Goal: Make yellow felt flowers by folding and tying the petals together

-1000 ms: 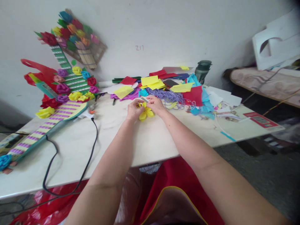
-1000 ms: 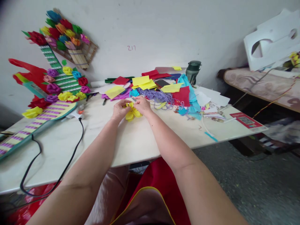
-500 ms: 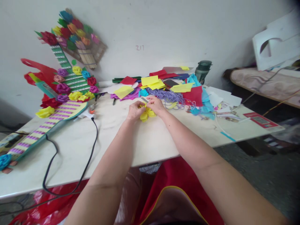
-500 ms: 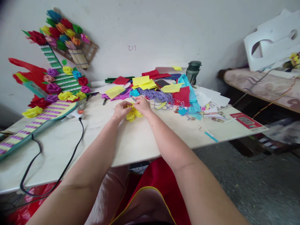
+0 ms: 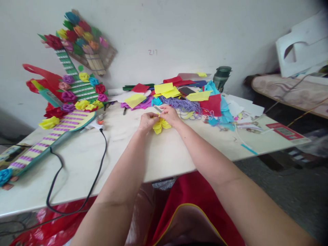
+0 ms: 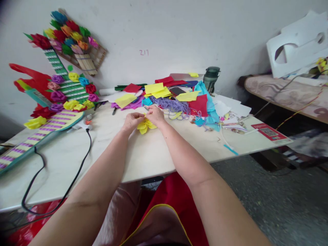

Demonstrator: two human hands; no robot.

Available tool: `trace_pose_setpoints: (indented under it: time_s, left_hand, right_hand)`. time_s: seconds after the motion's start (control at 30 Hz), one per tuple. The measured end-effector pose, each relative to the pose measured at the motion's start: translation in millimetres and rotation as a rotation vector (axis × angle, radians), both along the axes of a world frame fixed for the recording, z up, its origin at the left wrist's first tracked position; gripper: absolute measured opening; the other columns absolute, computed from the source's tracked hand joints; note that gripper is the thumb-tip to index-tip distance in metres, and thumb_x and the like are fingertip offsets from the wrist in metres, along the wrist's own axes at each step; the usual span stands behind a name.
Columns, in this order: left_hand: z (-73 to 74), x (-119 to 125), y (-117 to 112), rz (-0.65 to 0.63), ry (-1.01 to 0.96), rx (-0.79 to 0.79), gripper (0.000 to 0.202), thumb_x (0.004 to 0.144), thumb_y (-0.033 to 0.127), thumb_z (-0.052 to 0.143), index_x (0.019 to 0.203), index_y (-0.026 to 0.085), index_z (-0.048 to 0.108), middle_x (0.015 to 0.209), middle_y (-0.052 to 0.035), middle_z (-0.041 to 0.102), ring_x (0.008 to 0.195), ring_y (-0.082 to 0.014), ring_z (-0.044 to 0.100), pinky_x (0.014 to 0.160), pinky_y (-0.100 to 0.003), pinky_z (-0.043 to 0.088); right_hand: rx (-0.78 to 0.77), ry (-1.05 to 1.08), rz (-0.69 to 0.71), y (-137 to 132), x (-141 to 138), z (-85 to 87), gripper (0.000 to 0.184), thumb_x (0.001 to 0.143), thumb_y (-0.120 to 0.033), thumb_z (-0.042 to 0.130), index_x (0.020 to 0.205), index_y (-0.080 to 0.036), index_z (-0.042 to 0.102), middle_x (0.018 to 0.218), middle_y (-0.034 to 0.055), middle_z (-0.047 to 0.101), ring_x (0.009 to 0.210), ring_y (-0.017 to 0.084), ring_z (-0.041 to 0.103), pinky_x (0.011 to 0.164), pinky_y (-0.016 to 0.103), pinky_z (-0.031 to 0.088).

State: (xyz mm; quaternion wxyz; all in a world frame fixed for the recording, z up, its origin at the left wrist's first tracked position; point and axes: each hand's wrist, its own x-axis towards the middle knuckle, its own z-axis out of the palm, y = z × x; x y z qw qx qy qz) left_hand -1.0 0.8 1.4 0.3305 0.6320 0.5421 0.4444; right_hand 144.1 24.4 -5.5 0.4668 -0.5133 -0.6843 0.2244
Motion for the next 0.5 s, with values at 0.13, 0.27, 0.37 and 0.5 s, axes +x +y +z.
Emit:
trace_pose_setpoints:
  time_s: [0.13,0.27,0.37,0.5]
  left_hand:
    - [2.7,2.0,-1.7,0.029,0.039,0.000,0.020,0.057,0.024,0.065,0.071,0.013,0.074,0.064,-0.0024,0.068,0.063,-0.0165,0.060,0.058,-0.024,0.045]
    - [2.3,3.9,-0.5,0.038,0.043,0.014,0.016,0.056,0.021,0.063,0.067,0.014,0.072,0.061,-0.0012,0.065,0.061,-0.0155,0.057,0.057,-0.024,0.043]
    - [-1.5,2.9,3.0,0.066,-0.002,0.020,0.016,0.056,0.021,0.062,0.066,0.014,0.072,0.059,-0.0013,0.065,0.059,-0.0155,0.056,0.055,-0.025,0.042]
    - [-6.7,-0.4,7.5,0.078,-0.122,0.024,0.014,0.055,0.024,0.063,0.064,0.015,0.070,0.058,-0.0010,0.063,0.059,-0.0156,0.056,0.055,-0.025,0.042]
  right_hand:
    - [0.020,-0.072,-0.008,-2.2,-1.2,0.9,0.011,0.066,-0.015,0.064,0.056,-0.020,0.065,0.122,0.0031,0.068,0.116,0.025,0.062,0.108,0.043,0.044]
    - [0.041,-0.100,-0.005,-2.2,-1.4,0.0,0.011,0.066,-0.014,0.065,0.057,-0.020,0.065,0.122,0.0037,0.068,0.115,0.025,0.063,0.107,0.043,0.044]
    - [0.077,-0.091,0.009,0.3,-0.4,-1.7,0.008,0.067,-0.016,0.066,0.060,-0.021,0.066,0.120,0.0028,0.069,0.115,0.024,0.062,0.108,0.043,0.044]
    - [0.119,-0.067,0.001,2.5,1.5,-2.3,0.009,0.062,-0.015,0.068,0.068,-0.022,0.067,0.118,0.0032,0.067,0.117,0.024,0.061,0.110,0.044,0.043]
